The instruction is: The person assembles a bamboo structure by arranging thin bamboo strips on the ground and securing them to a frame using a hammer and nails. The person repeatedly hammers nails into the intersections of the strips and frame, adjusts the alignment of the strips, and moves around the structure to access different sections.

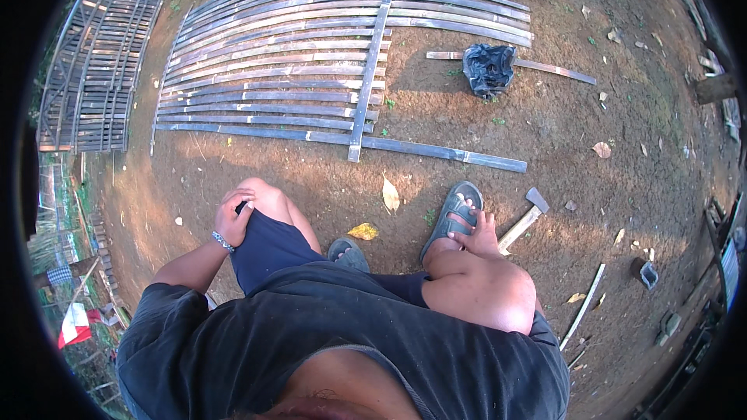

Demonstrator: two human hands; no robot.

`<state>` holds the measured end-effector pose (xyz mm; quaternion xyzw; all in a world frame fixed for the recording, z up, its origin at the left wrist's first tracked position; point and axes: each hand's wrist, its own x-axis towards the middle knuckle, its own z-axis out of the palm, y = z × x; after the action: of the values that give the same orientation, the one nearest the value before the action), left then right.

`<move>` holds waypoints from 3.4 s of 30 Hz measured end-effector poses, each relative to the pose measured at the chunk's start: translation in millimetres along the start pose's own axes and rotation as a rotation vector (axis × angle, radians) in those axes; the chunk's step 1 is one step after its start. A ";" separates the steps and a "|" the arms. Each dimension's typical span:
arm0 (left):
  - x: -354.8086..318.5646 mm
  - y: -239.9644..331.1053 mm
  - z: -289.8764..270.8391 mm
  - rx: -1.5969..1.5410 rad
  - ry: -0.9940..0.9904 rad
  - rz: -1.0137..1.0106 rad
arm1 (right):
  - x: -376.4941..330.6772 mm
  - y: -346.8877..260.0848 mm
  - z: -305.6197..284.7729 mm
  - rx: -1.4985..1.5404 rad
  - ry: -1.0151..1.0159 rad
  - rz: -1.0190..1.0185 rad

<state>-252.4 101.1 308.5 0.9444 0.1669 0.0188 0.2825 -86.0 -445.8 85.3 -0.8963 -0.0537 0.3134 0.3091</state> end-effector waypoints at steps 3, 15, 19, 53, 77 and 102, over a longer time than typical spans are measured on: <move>0.7 1.9 0.1 -0.002 -0.002 -0.005 | -0.8 -2.7 -1.9 0.033 -0.018 0.027; -1.6 -1.1 1.6 -0.030 -0.006 0.016 | -1.3 1.0 -1.7 -0.058 0.012 -0.081; -1.3 -2.0 0.9 0.001 -0.035 0.014 | -0.4 5.8 -0.1 -0.060 0.010 -0.092; -13.5 9.5 -9.3 -0.006 0.033 0.005 | 18.6 29.3 6.0 -0.148 -0.030 -0.474; -107.0 315.4 -152.7 -0.505 0.280 -0.905 | 92.8 -302.9 -377.8 -1.058 -0.567 -0.898; -189.8 468.9 44.3 -1.364 0.832 -1.798 | -76.1 -815.0 -139.2 -0.776 -1.244 -0.093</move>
<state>-282.9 -352.0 535.6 0.0682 0.7999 0.2029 0.5606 15.5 114.2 689.8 -0.5946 -0.3644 0.7090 -0.1049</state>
